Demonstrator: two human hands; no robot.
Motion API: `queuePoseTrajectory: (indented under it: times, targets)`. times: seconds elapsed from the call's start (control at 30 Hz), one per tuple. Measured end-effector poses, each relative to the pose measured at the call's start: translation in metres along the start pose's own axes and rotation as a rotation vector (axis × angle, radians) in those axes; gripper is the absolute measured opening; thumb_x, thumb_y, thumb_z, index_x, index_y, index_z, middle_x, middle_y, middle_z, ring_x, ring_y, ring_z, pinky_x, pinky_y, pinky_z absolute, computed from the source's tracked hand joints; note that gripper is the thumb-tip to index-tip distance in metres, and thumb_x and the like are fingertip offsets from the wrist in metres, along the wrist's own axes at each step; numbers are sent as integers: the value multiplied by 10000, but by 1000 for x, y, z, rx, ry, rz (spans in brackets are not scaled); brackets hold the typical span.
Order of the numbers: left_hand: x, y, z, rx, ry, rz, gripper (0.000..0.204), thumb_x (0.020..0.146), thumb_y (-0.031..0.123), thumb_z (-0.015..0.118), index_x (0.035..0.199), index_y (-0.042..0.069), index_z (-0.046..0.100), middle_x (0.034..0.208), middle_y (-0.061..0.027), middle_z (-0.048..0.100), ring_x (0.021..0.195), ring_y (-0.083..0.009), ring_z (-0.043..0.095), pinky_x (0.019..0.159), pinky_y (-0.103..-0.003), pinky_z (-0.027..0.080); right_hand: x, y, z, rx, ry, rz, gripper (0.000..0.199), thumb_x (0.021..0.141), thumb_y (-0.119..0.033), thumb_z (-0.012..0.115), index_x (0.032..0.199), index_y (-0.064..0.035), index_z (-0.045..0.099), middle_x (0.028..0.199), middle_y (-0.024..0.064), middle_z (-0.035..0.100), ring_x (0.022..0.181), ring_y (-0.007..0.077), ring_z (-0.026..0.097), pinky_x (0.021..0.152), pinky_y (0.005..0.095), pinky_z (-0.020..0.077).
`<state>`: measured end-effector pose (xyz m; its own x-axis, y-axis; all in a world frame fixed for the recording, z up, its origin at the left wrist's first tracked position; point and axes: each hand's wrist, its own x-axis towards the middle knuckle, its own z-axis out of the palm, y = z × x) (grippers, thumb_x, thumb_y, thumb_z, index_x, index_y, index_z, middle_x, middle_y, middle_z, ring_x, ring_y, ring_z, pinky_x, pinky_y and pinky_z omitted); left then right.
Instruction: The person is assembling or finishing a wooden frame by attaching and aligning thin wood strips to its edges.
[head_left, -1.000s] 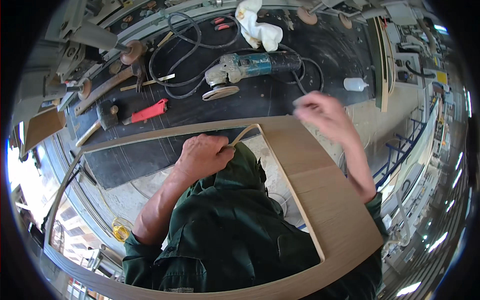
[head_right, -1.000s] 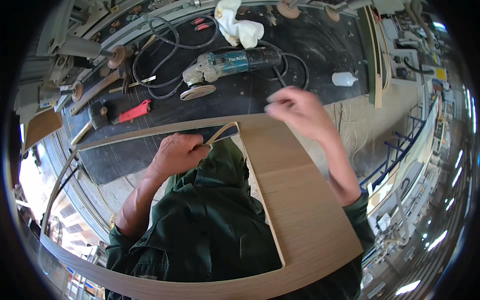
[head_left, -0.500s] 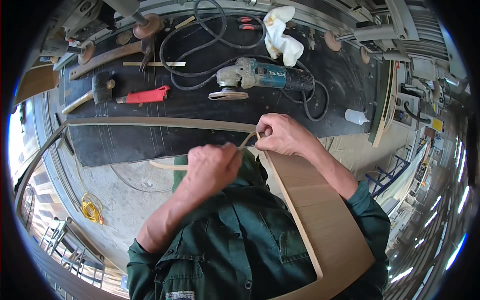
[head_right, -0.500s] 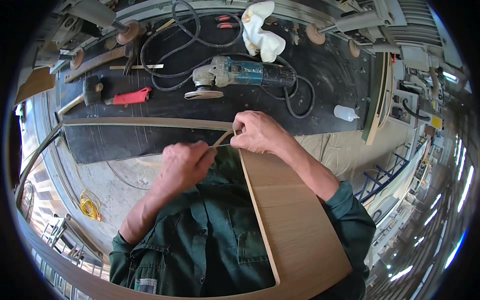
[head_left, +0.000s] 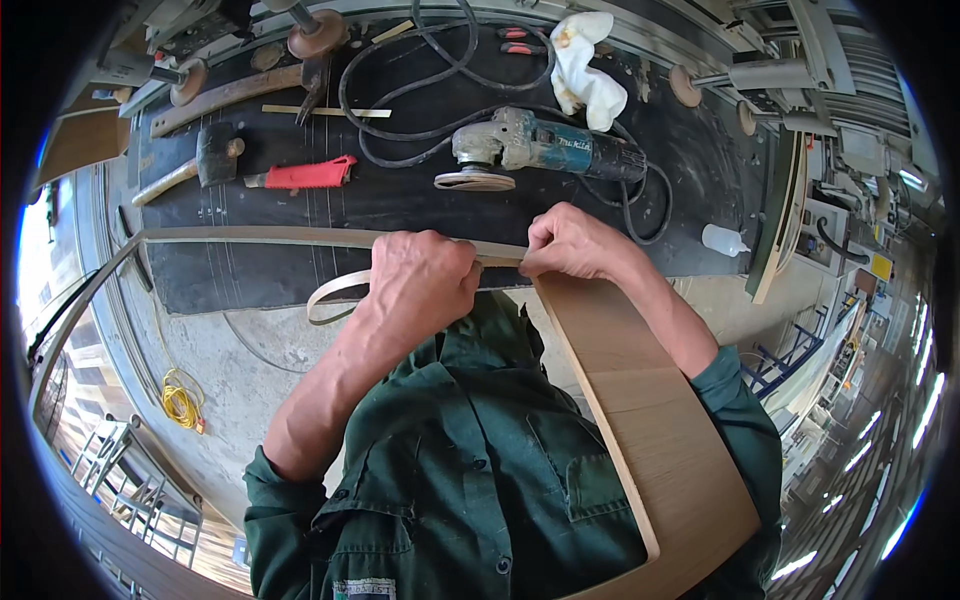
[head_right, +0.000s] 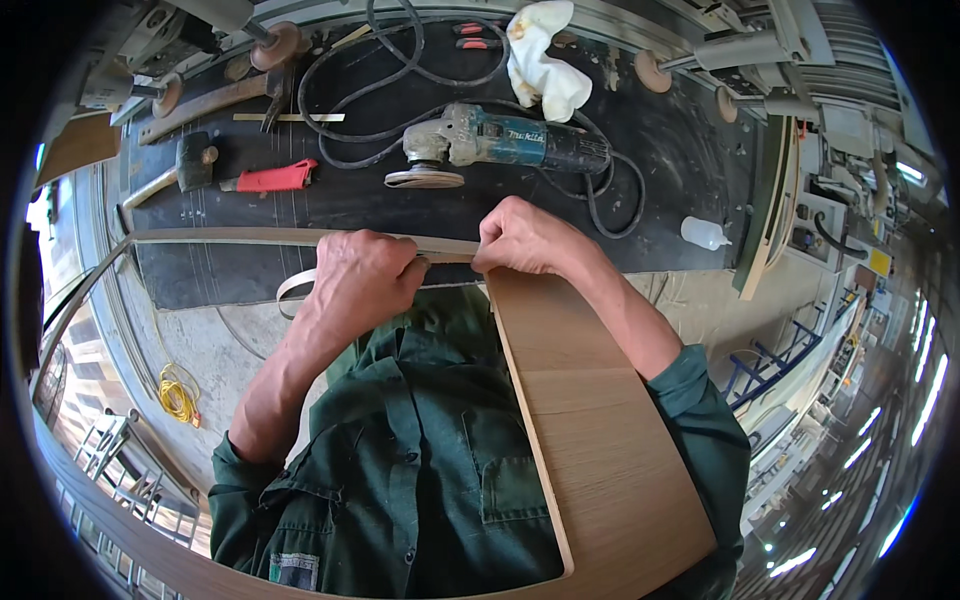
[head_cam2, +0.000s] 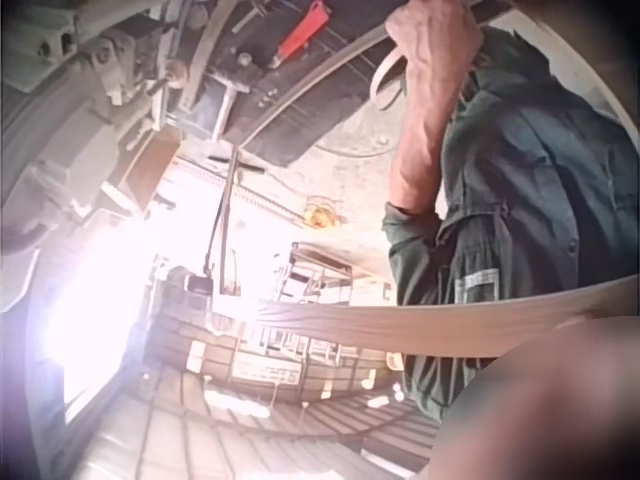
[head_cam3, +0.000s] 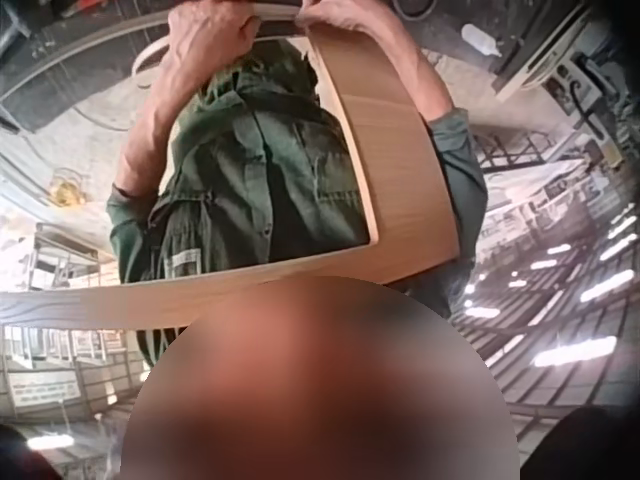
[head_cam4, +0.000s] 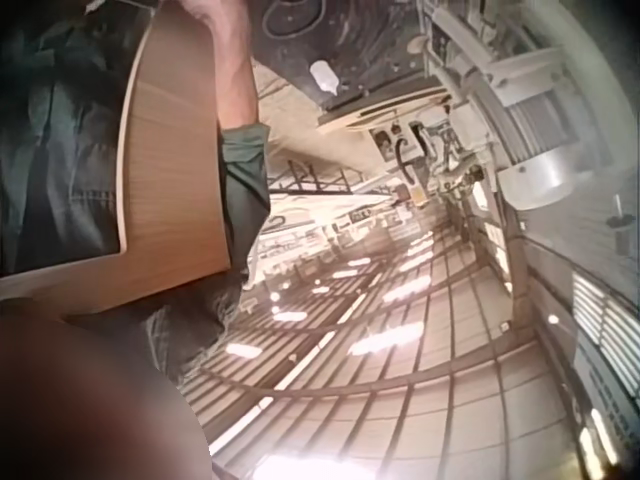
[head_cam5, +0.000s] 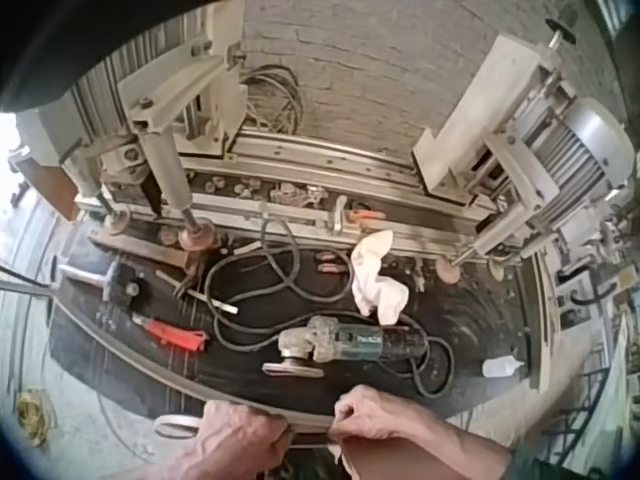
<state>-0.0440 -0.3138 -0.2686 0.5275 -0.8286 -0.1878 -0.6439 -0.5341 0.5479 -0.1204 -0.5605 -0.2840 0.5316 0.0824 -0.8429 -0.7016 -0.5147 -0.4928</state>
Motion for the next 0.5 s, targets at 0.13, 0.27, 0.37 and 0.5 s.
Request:
queuePoseTrajectory:
  times: [0.13, 0.27, 0.37, 0.5]
  targets:
    - [-2, -1, 6, 20, -23, -75, 273, 881, 283, 767, 743, 48, 744, 744, -157, 718, 700, -386, 719, 632, -506, 575, 8, 12, 6, -1, 57, -46, 234, 753, -192, 840, 739, 7, 717, 681, 36, 654, 664, 119, 600, 617, 325, 465]
    - [-12, 0, 12, 10, 27, -116, 264, 896, 289, 766, 775, 55, 759, 763, -146, 728, 711, -380, 724, 639, -503, 583, 14, 11, 4, 36, 25, -96, 217, 730, -165, 825, 728, 12, 700, 663, 44, 644, 654, 120, 600, 618, 328, 468]
    - [-14, -4, 23, -3, 110, -71, 216, 890, 240, 751, 776, 57, 758, 712, -148, 712, 650, -378, 722, 606, -489, 588, 20, 12, 4, 11, 8, -116, 201, 720, -144, 807, 711, 14, 681, 644, 49, 633, 643, 120, 594, 607, 333, 464]
    - [-15, -6, 26, 6, 138, -65, 233, 895, 247, 753, 761, 57, 752, 710, -148, 713, 649, -376, 722, 603, -488, 586, 21, 8, 6, -22, -5, -95, 191, 713, -132, 788, 688, 11, 664, 615, 51, 612, 615, 123, 571, 584, 342, 453]
